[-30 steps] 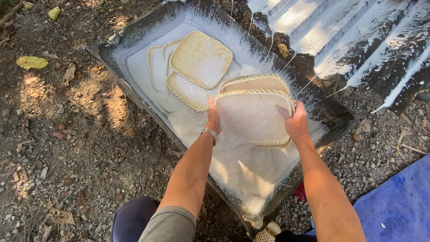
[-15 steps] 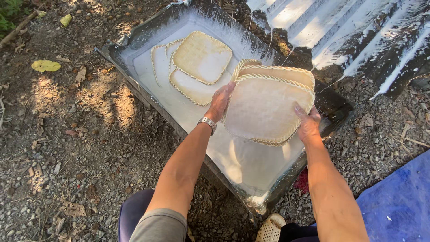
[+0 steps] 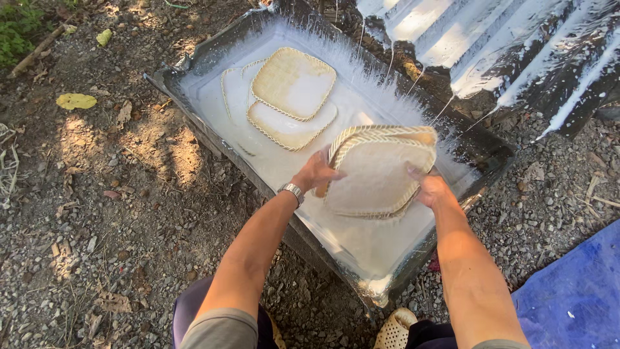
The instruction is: The person dips square woven baskets into a tray of white liquid by hand, shaking off excess liquid, and stacking the coated baskets together.
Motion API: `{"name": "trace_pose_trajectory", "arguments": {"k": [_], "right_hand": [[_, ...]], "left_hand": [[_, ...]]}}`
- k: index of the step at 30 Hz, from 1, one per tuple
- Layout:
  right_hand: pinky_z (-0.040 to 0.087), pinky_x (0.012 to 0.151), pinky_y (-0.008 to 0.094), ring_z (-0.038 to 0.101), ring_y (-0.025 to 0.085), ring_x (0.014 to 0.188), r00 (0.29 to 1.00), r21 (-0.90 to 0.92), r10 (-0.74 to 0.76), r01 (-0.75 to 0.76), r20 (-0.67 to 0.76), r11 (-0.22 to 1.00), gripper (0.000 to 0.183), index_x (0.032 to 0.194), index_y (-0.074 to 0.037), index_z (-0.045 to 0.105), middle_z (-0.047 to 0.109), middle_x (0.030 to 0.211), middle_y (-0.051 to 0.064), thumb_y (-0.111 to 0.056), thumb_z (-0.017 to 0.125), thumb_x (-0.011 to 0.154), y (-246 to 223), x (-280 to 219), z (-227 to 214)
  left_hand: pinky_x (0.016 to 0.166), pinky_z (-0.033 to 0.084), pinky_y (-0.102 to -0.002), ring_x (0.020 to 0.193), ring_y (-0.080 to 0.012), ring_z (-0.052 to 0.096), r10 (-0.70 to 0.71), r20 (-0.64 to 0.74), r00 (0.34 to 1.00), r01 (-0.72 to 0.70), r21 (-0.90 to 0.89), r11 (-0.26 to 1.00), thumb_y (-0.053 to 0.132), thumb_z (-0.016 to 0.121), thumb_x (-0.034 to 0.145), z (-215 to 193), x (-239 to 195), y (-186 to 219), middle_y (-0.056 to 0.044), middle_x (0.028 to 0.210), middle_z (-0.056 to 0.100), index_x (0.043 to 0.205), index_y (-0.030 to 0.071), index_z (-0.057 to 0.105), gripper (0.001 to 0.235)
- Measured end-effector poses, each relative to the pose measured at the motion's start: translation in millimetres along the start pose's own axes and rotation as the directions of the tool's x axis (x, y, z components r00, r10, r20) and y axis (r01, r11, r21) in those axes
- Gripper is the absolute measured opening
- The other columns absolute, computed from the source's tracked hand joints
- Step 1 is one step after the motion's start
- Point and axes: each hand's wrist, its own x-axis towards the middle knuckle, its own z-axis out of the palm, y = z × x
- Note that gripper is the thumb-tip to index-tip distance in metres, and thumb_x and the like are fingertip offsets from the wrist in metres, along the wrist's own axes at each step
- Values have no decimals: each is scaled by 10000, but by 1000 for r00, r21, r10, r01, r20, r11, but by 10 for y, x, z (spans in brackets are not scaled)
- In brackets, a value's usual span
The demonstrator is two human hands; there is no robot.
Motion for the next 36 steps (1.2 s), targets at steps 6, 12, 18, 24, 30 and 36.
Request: {"name": "trace_pose_trajectory", "arguments": {"k": [6, 12, 18, 24, 30, 36], "right_hand": [[460, 972, 700, 621, 379, 1222, 980, -88, 197, -192, 42, 977, 511, 1354, -104, 607, 653, 1343, 144, -109, 680, 848, 80, 77, -68], [444, 1027, 700, 579, 346, 1282, 997, -366, 68, -80, -44, 927, 555, 1365, -140, 574, 620, 1396, 90, -96, 696, 826, -291, -90, 6], [544, 993, 541, 648, 382, 1133, 861, -981, -476, 191, 182, -30, 786, 1467, -104, 497, 673, 1190, 201, -315, 826, 785, -1194, -704, 190], [577, 826, 601, 680, 465, 985, 991, -694, -76, 131, 110, 708, 819, 1333, 83, 547, 658, 1080, 317, -597, 629, 884, -1197, -1285, 742], [564, 912, 628, 665, 487, 1047, 992, -179, 96, -81, 77, 981, 993, 1378, 19, 466, 569, 1203, 349, -807, 444, 826, -943, -1451, 1058], [590, 899, 610, 700, 315, 1065, 1000, -87, -24, 23, -14, 996, 650, 1348, -87, 573, 665, 1243, 149, -489, 677, 848, -668, -1505, 1118]], "left_hand": [[977, 518, -333, 1081, -179, 657, -10, 113, 994, 51, -362, 931, 154, 861, 647, 195, -82, 105, -108, 1188, 690, 1365, -2, 455, 841], [799, 540, -320, 844, -162, 633, -6, -89, 996, -3, -99, 995, 168, 706, 749, 102, -120, 340, -102, 956, 712, 1255, -14, 622, 544], [703, 539, -313, 757, -147, 625, 83, -185, 979, -99, -80, 992, 184, 709, 745, -14, -165, 474, -80, 836, 677, 1193, -36, 625, 506], [745, 559, -373, 785, -267, 722, -3, -265, 964, 10, 27, 1000, 162, 677, 756, -6, -292, 808, -175, 852, 721, 1200, 18, 643, 468], [808, 564, -479, 956, -396, 681, 407, -176, 896, -284, 476, 832, 158, 759, 714, 193, -574, 1030, -193, 1096, 711, 1262, 63, 605, 577], [811, 582, -445, 987, -401, 679, 633, -28, 774, -511, 562, 650, 222, 804, 676, 445, -937, 979, -269, 1209, 659, 1382, -78, 492, 827]]}}
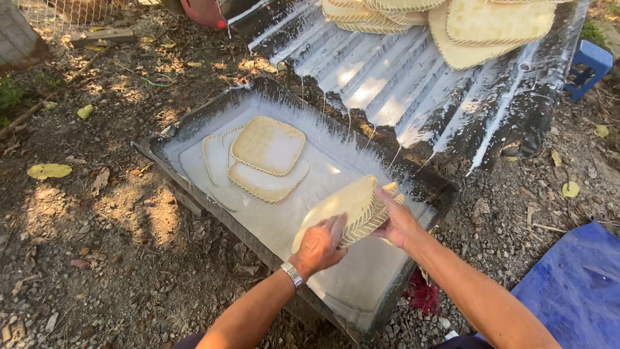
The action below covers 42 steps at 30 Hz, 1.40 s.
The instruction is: The person dips square woven baskets into a tray of white liquid by hand, shaking off excess liquid, and stacking the coated baskets together.
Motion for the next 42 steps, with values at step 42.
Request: {"name": "trace_pose_trajectory", "arguments": {"k": [42], "right_hand": [[559, 1173, 464, 655, 269, 1311, 399, 478, -871, 728, 288, 492, 399, 1329, -29, 615, 664, 1350, 112, -263, 632, 1006, -3078, -281, 231]], "left_hand": [[806, 572, -428, 944, -316, 710, -635, -105, 765, 602, -233, 764, 366, 642, 951, -649, -185, -808, -212, 1271, 620, 1332, 0, 559, 535]]}}
